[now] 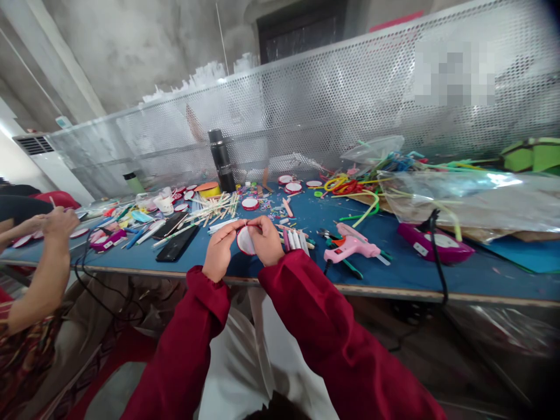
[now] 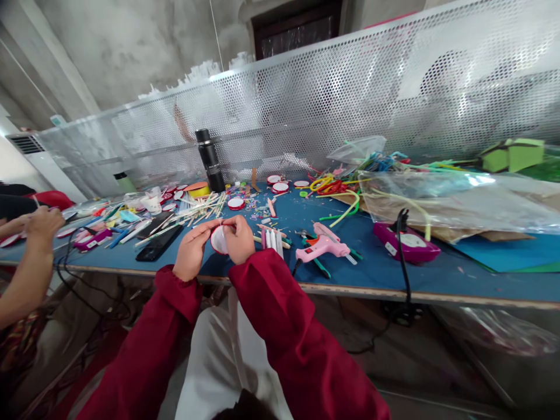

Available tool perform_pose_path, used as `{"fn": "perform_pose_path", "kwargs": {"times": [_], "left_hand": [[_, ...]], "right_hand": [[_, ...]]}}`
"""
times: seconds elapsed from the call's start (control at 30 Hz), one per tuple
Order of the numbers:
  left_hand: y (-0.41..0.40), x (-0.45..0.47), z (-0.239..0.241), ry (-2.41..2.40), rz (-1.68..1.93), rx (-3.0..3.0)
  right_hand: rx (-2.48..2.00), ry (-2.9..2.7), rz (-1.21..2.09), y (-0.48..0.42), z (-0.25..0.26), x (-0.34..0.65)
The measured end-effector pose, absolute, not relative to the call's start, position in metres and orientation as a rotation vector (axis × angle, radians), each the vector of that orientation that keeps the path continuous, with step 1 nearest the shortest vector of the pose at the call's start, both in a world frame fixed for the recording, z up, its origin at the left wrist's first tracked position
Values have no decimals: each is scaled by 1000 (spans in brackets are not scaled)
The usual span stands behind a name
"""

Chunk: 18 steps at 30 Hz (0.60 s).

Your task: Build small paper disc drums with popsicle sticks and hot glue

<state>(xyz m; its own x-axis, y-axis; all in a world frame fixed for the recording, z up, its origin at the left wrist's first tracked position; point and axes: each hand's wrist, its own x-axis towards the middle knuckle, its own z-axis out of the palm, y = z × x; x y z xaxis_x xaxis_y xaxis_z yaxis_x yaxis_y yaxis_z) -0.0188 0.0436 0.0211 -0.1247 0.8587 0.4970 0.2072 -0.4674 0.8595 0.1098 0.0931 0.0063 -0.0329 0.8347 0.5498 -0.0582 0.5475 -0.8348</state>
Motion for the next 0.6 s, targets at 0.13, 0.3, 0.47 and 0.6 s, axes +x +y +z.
{"fn": "perform_pose_path", "kwargs": {"times": [0.13,0.3,0.47,0.6], "left_hand": [[44,-20,22,1196,1628,1632],[40,-16,25,1204,1658,1618],[35,-10,27,1249,1672,1553],[36,-9,25,1263,1677,1502]], "right_hand": [[-717,-1430,837,94,6,109],[-711,-1413,848,94,6,110],[-733,-1419,831,92,7,111],[-752,-1415,820,92,7,111]]}}
